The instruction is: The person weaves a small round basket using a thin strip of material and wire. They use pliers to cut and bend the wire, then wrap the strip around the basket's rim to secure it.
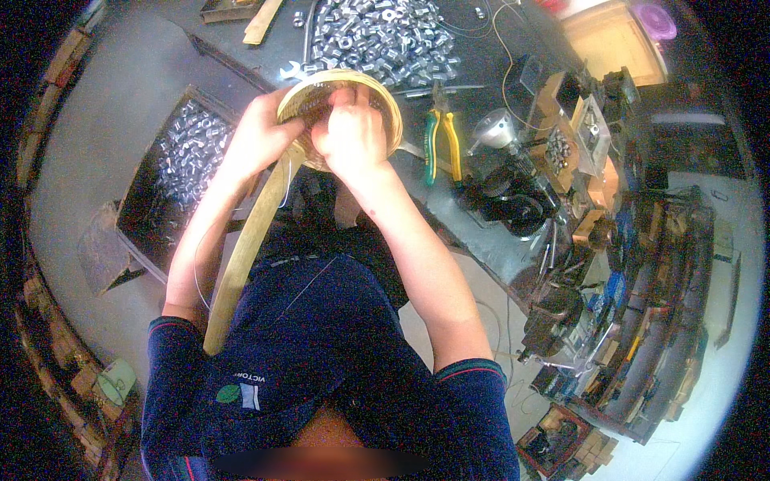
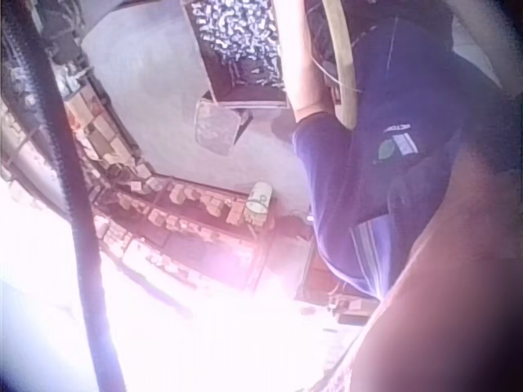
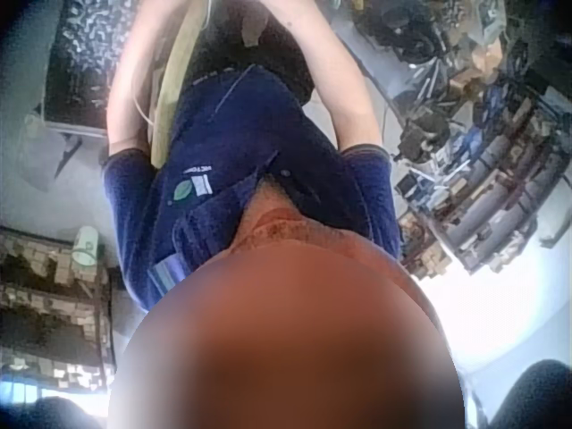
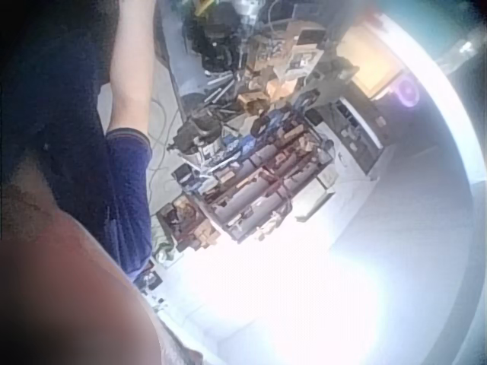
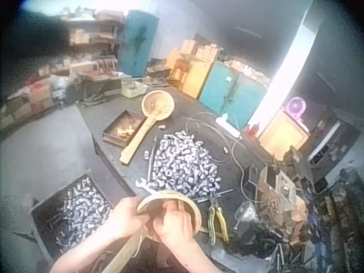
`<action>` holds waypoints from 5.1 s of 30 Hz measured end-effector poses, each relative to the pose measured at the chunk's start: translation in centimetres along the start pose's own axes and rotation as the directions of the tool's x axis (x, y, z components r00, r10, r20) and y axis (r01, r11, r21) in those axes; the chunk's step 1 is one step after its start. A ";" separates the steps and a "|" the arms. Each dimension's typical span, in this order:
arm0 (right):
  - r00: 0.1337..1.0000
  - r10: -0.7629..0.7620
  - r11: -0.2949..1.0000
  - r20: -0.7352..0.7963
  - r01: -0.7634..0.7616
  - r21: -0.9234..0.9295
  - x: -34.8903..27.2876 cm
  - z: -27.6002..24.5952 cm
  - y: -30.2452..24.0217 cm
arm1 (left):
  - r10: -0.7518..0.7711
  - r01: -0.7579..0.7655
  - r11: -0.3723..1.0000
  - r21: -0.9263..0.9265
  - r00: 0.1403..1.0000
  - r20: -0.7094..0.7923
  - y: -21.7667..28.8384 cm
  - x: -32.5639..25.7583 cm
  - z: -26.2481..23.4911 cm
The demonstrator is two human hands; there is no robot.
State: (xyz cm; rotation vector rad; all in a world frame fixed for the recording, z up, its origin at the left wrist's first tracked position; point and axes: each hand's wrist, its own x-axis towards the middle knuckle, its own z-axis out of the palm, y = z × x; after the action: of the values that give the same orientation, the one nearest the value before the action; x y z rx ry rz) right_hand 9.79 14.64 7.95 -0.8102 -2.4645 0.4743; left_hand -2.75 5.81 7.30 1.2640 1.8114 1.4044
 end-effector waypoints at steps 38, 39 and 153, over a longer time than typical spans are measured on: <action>0.938 -0.151 0.740 -0.313 0.317 0.594 0.0 0.5 3.1 | 0.240 -0.242 0.963 0.115 0.970 0.035 2.4 -0.5 0.9; 0.962 -0.039 0.737 -0.269 0.210 0.643 -0.2 0.4 2.8 | 0.213 -0.211 0.977 -0.023 0.972 0.103 2.3 -0.2 0.5; 0.910 -0.405 0.873 -0.092 0.414 0.257 -7.4 -5.9 3.2 | 0.105 -0.031 0.888 -0.458 0.985 0.137 4.1 11.3 0.3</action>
State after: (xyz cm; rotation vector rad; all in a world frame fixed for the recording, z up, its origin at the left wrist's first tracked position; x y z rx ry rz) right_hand 19.71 13.42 8.73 -0.1704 -2.3755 0.6110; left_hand -5.93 16.14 12.57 1.1550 1.2411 1.5988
